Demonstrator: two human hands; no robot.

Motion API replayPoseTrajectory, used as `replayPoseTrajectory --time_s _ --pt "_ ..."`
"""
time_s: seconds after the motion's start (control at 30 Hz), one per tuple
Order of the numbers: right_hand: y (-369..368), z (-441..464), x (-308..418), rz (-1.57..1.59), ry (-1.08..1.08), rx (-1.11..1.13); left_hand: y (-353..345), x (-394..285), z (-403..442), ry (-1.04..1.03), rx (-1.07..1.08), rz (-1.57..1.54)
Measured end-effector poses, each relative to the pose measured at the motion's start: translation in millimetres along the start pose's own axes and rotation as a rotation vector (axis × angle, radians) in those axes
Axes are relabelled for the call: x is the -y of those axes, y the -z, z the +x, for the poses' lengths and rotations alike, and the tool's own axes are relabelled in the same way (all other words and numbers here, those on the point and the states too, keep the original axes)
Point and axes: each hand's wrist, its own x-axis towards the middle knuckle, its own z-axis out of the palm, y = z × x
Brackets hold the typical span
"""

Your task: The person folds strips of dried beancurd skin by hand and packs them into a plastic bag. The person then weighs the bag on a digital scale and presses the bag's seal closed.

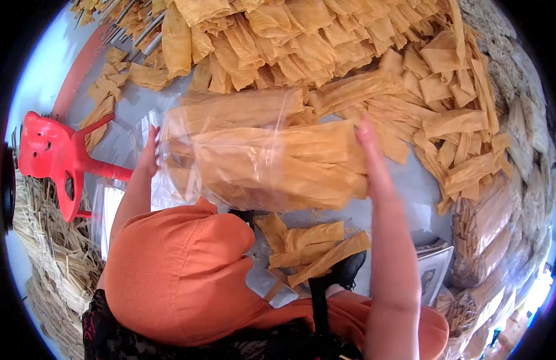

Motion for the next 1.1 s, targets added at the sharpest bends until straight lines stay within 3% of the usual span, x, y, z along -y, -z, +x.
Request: replayPoseTrajectory --time_s 0.03,0.1,0.2,0.23,0.3,0.37,0.5,0.57,0.6,0.63,0.67,0.73,0.77,0.8,0.83,0.87,0.93,1.0,1.07,1.1 --pt "-7 1 -13 0.075 0.097 0.112 0 -3 -10 0.135 0.040 -0.042" --pt "-19 0 -20 0.151 0.192 0.222 -1 -13 -26 0.319 0.496 -0.062" --pt "-47 0 -4 0.136 0.157 0.269 12 -5 -6 0.266 0.682 -0.100" --pt "-58 3 -5 0.059 0.244 0.274 12 -8 -9 0.213 0.744 -0.149" --pt "-84 -1 -20 -0.013 0.327 0.271 8 -18 -23 0.177 0.760 -0.165" --pt "-113 -17 -48 -0.626 0.518 -0.124 7 -19 -26 0.143 0.781 -0.188" --pt "-124 -53 -68 -0.696 0.559 -0.151 6 -16 -28 0.179 0.672 0.039" --pt "-120 -62 -61 -0.354 0.563 0.062 -4 -19 -35 0.162 0.669 0.100" --pt "-117 -59 -61 -0.352 0.554 0.051 -11 -18 -35 0.085 0.436 0.228" --pt "-111 -49 -60 -0.223 0.502 0.103 -20 -22 -40 0.002 0.202 0.349" --pt "-104 -40 -59 -0.095 0.449 0.155 -25 -27 -44 -0.002 0.214 0.354" --pt "-74 -19 -70 -0.142 0.417 0.058 -33 -66 -79 -1.084 -0.268 0.800" --pt "-58 -12 -82 -0.186 0.391 -0.025 -46 -93 -106 -1.093 -0.252 0.796" --pt "-45 -8 -95 -0.187 0.387 -0.041 -65 -124 -140 -0.915 0.095 0.596" --pt "-33 -6 -110 -0.168 0.195 -0.028 -84 -142 -168 -0.716 0.429 0.394" --pt "-25 -5 -125 -0.141 0.005 -0.018 -102 -148 -188 -0.726 0.447 0.394" --pt "-45 -25 -154 -0.067 -0.052 -0.032 -131 -158 -216 -0.864 0.595 0.885" --pt "-60 -71 -110 0.391 -0.461 0.182 -144 -137 -216 -0.991 0.581 0.946" --pt "-62 -71 -130 0.465 -0.396 0.249 -156 -125 -204 -1.129 0.566 0.996" --pt "-58 -70 -138 0.483 -0.390 0.218 -155 -124 -190 -0.907 0.706 0.875"
